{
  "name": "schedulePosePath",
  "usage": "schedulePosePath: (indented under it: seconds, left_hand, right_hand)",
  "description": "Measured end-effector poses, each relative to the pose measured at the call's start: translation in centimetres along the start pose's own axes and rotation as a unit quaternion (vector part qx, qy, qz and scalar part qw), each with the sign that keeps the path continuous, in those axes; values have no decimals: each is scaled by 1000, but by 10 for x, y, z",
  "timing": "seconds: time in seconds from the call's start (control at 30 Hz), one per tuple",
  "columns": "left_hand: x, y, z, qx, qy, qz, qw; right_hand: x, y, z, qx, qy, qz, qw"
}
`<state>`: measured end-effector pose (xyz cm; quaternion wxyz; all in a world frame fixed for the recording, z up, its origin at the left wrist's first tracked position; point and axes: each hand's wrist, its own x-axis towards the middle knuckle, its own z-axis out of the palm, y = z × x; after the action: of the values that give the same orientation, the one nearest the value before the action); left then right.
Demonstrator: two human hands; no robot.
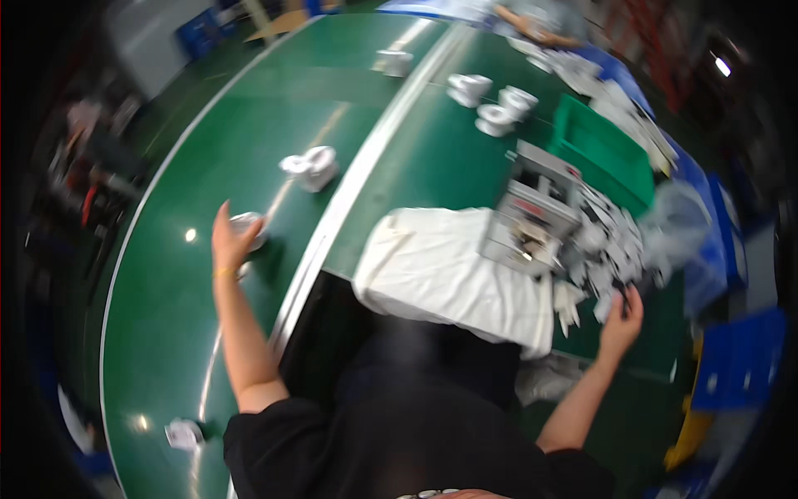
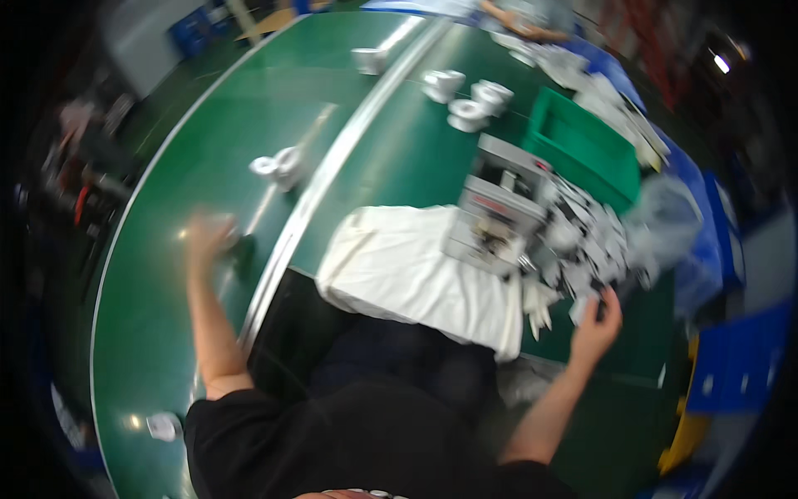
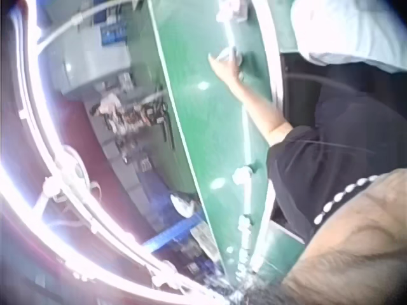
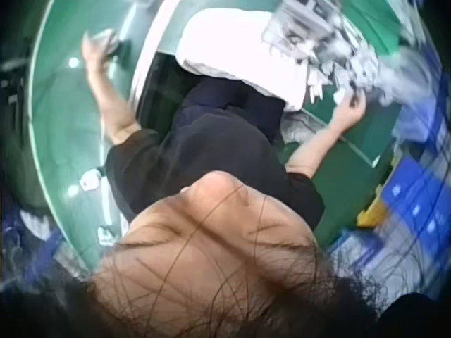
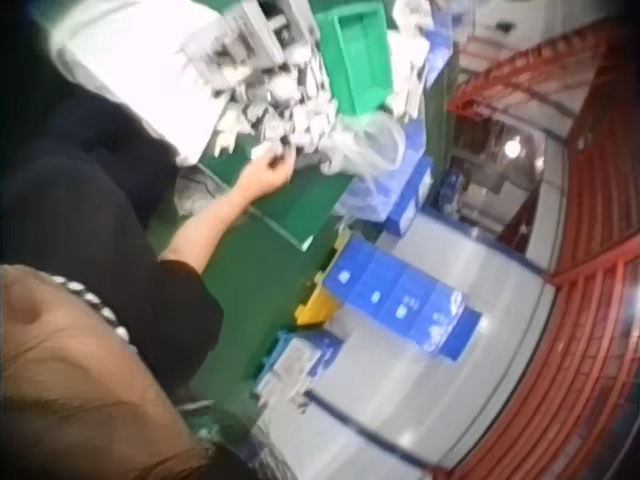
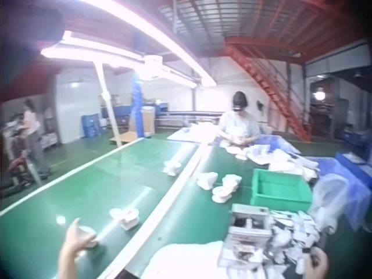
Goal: Assembling plastic device housings by inserting components and securing them with an electric screwdriver.
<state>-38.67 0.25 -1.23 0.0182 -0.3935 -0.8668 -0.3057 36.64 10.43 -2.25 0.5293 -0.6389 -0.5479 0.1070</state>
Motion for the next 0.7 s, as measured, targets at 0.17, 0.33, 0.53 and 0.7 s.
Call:
schedulePosePath:
  seconds: [0.17, 0.33, 0.53, 0.7]
  left_hand:
    - [-23, -34, -38, 85, -58, 226, 969]
    - [-23, 23, -47, 220, -128, 105, 961]
    - [-1, -11, -17, 146, -35, 146, 978]
    - [-9, 21, -32, 36, -196, 71, 977]
  right_hand:
    - [-2, -30, 34, -132, 46, -85, 987]
    - [2, -33, 41, -219, 41, -133, 966]
    - [4, -50, 61, -233, -79, -43, 968]
    - [8, -39, 67, -224, -87, 27, 970]
